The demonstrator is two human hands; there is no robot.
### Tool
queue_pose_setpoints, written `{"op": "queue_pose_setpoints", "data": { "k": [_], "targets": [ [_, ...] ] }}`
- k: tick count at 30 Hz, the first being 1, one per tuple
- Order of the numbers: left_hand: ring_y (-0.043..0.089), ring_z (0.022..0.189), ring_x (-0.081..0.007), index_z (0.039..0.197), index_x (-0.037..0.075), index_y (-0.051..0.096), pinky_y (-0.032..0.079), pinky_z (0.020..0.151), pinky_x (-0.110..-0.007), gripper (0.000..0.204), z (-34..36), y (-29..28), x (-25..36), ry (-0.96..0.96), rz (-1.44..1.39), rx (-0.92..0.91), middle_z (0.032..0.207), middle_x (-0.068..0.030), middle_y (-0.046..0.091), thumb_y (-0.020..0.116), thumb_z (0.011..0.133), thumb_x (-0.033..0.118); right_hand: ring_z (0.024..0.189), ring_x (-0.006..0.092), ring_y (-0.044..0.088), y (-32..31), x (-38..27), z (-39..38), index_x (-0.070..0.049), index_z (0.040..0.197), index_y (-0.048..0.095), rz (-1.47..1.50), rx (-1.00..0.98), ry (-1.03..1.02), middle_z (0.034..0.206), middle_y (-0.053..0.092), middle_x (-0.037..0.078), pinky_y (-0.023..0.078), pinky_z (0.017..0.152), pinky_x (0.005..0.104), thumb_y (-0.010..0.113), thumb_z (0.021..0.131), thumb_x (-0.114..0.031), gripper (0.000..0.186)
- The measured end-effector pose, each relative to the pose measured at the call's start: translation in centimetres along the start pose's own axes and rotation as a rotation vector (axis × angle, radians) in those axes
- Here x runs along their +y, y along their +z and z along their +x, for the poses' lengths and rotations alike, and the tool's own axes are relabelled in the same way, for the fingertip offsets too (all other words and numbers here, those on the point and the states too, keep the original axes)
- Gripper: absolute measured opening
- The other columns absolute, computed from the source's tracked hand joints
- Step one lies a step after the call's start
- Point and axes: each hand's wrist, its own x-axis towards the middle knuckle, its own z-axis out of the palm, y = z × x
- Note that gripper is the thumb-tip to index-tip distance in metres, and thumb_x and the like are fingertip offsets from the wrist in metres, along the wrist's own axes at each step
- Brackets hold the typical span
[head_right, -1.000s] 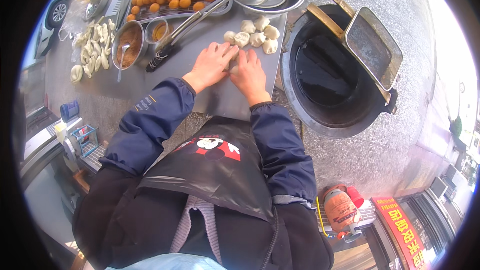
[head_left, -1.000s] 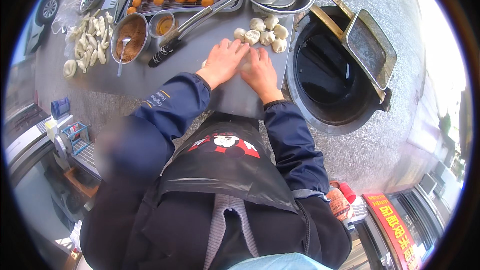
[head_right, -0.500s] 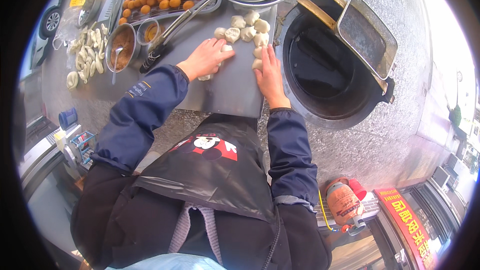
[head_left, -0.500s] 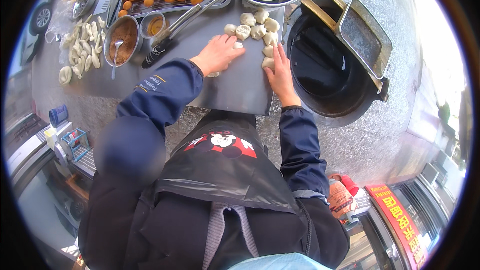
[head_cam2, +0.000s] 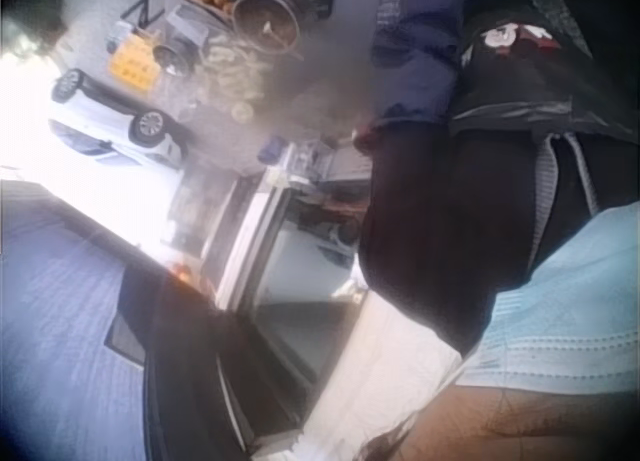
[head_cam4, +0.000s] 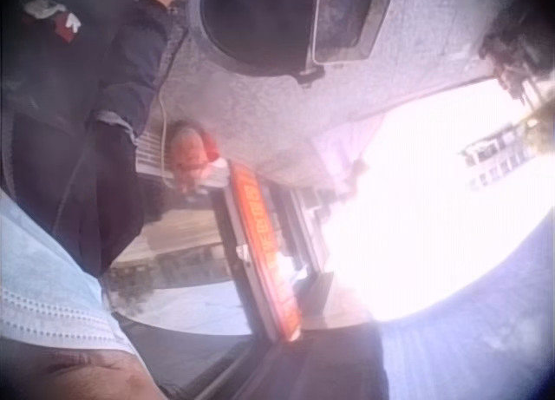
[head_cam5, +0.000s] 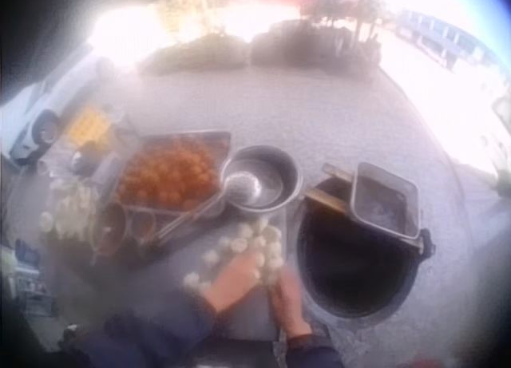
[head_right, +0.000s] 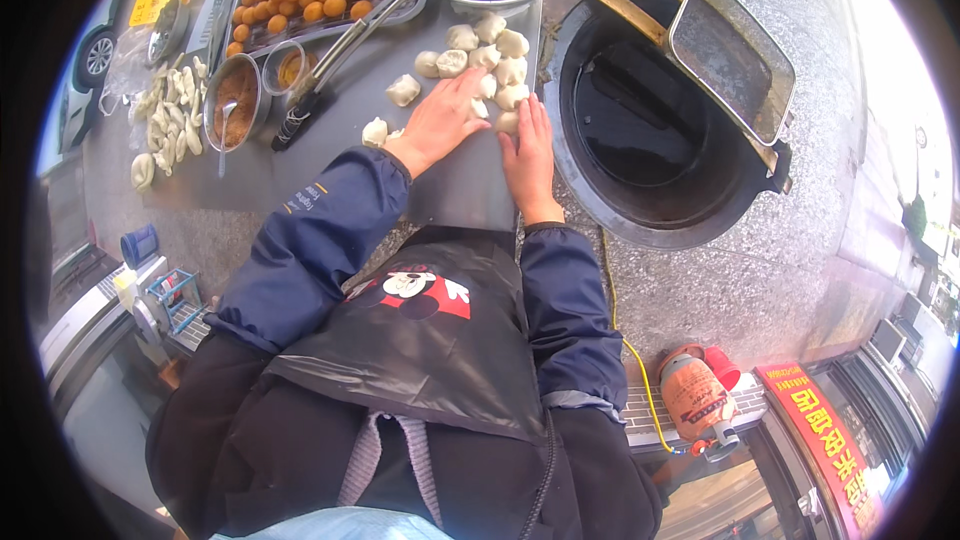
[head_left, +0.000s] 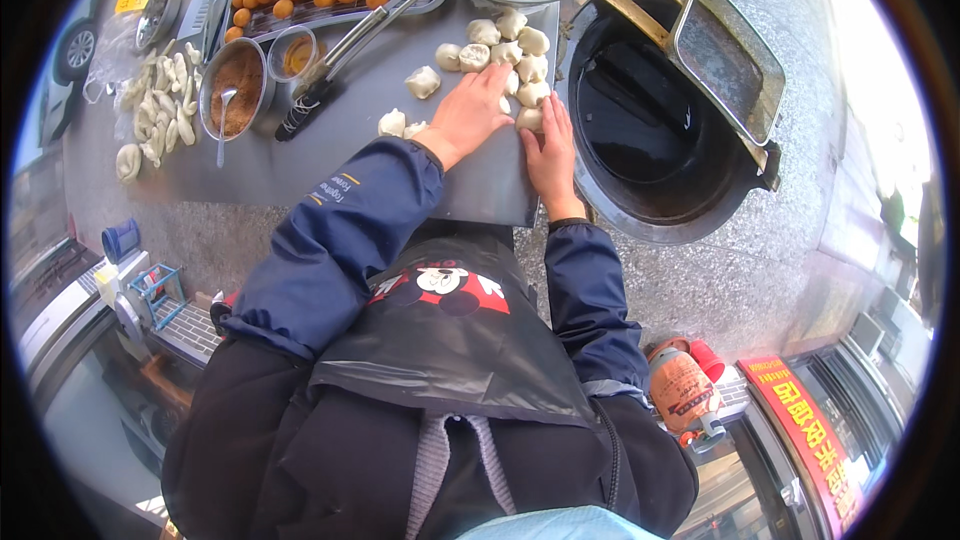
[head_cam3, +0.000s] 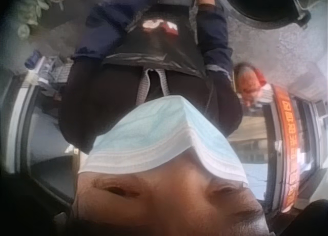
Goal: The person kneads a lump of dough on a metal table, rolls it into a long cylinder, and tears off small pieces. The pieces are placed on the table next to a tray of fried balls and a deep fryer.
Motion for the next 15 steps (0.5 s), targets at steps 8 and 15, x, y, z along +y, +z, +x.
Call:
{"op": "queue_pose_setpoints", "data": {
  "k": [8, 15],
  "targets": [
    [0.053, 0.121, -0.0356, 0.130, 0.009, 0.057, 0.046, 0.103, -0.043, 0.046, -10.0, -8.5, -6.3, -0.141, 0.145, -0.011, 0.134, -0.0139, 0.055, 0.069, 0.086, 0.015, 0.101, 0.0310, 0.064, 1.6, -7.6, -2.0, -0.009, 0.124, 0.061, 0.179, -0.246, -0.228, 0.124, 0.058, 0.012, 0.054, 0.084, 0.0396, 0.071, 0.081, -0.002, 0.044],
    [0.055, 0.116, -0.0387, 0.131, 0.011, 0.054, 0.049, 0.097, -0.044, 0.051, -10.6, -7.4, -8.4, -0.120, 0.121, -0.180, 0.132, -0.0145, 0.053, 0.067, 0.081, 0.009, 0.108, 0.0328, 0.060, 7.9, -10.8, -0.4, -0.008, 0.123, 0.058, -0.019, -0.313, -0.163, 0.121, 0.059, 0.016, 0.053, 0.087, 0.0402, 0.075, 0.076, -0.008, 0.050]
  ]
}}
